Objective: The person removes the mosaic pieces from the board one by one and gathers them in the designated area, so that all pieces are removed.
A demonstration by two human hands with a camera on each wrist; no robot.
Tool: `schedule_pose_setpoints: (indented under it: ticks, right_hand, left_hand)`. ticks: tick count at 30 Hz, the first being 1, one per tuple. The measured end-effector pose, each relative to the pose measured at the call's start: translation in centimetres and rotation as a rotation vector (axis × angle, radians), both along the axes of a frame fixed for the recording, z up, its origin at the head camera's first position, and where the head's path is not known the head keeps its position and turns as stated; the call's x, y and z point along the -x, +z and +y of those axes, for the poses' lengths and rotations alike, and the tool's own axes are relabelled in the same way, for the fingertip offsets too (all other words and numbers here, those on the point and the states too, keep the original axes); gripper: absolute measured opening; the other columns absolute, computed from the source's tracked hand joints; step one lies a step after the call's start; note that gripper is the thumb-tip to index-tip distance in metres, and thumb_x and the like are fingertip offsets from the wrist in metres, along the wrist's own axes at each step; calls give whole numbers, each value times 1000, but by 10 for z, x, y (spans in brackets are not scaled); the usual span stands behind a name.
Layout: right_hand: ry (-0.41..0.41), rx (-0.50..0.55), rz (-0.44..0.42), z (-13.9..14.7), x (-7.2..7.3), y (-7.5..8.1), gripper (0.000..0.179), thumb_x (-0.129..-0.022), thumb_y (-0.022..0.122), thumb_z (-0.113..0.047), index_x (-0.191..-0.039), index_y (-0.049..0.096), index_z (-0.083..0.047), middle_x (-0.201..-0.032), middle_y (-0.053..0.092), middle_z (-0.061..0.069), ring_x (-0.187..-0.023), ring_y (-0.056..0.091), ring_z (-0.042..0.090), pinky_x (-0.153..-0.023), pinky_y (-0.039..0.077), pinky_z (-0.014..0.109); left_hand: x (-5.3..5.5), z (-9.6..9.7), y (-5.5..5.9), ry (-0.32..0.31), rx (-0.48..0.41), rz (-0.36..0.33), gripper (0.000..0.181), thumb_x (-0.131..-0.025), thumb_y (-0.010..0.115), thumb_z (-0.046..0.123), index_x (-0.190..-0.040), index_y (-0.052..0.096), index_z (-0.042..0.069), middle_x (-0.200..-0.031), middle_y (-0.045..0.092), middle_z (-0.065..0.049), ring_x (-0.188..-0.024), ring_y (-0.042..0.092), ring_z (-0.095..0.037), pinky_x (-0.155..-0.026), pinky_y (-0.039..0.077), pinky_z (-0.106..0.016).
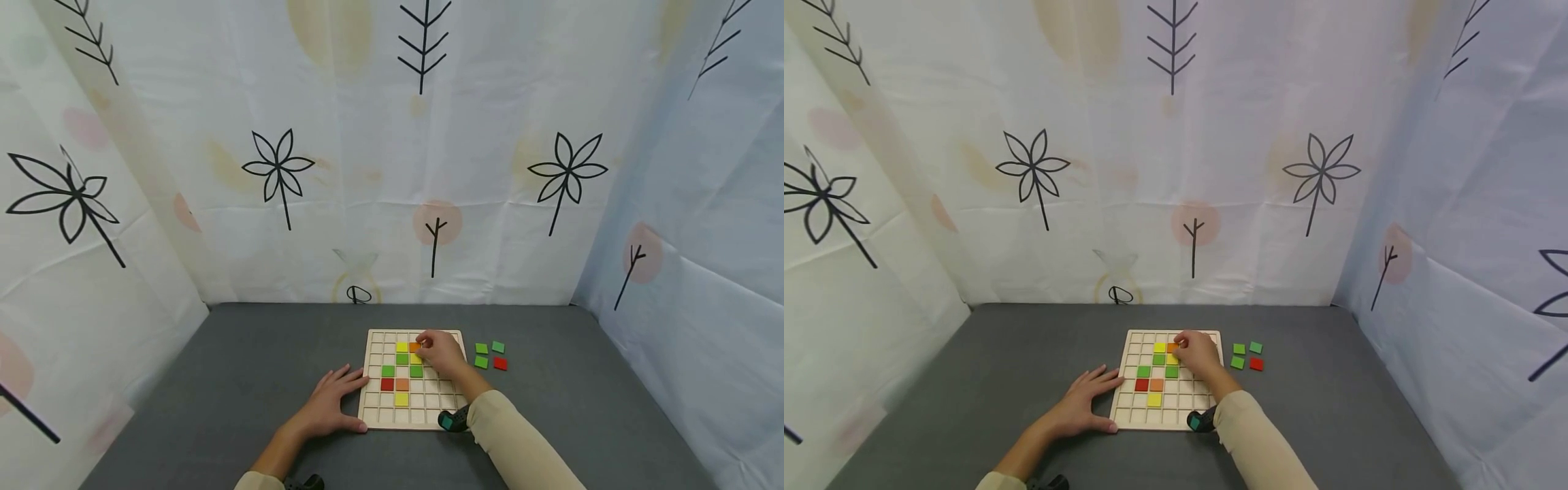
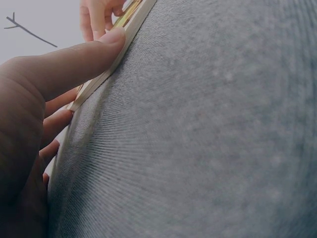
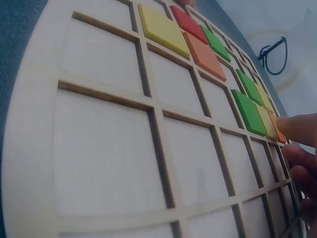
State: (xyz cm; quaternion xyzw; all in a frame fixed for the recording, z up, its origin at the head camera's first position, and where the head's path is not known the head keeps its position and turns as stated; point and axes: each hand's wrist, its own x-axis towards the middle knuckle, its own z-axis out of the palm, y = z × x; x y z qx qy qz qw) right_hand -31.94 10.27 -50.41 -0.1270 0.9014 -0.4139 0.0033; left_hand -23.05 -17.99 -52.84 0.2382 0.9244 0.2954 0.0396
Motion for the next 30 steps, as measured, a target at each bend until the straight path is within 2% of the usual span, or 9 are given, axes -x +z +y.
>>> schedule_pose_setpoints:
  ticks: [8, 14, 23, 27, 30]
  right_hand:
    - [-38, -149, -19, -5, 8, -3, 19, -88, 74, -23, -103, 68, -14, -82, 57, -3, -72, 52, 15, -67, 46, 34]
    - [-2, -199, -73, -7, 12, 4, 17, -88, 73, -23, -100, 67, -14, -87, 58, -2, -74, 53, 16, -68, 47, 36]
    - [28, -152, -117, -4, 10, 8, 14, -88, 73, -18, -98, 65, -11, -86, 58, 1, -72, 53, 19, -64, 46, 36]
    - [13, -87, -94, -3, 8, 5, 16, -88, 73, -16, -101, 65, -11, -86, 56, 2, -72, 52, 19, -63, 45, 35]
    - [-6, -54, -43, -2, 7, -1, 15, -88, 73, -18, -100, 65, -12, -86, 54, 1, -74, 51, 20, -66, 45, 36]
  left_hand:
    - [-1, 1, 0, 2, -10, -1, 92, -68, 78, 63, -143, 52, 15, -150, 42, -6, -143, 22, -37, -111, 9, -62]
    - [-1, 1, 0, -1, -2, -5, 93, -68, 78, 61, -143, 52, 14, -150, 42, -6, -143, 21, -37, -111, 9, -62]
    - [0, 0, -2, -7, -9, -10, 93, -68, 78, 61, -143, 52, 14, -150, 42, -7, -143, 22, -37, -111, 9, -62]
    - [0, 0, -1, -5, -12, -13, 93, -68, 78, 61, -143, 51, 14, -150, 41, -7, -143, 21, -37, -111, 9, -62]
    - [0, 0, 2, -3, -12, -13, 93, -68, 79, 60, -143, 51, 14, -150, 41, -7, -143, 21, -37, -111, 8, -62]
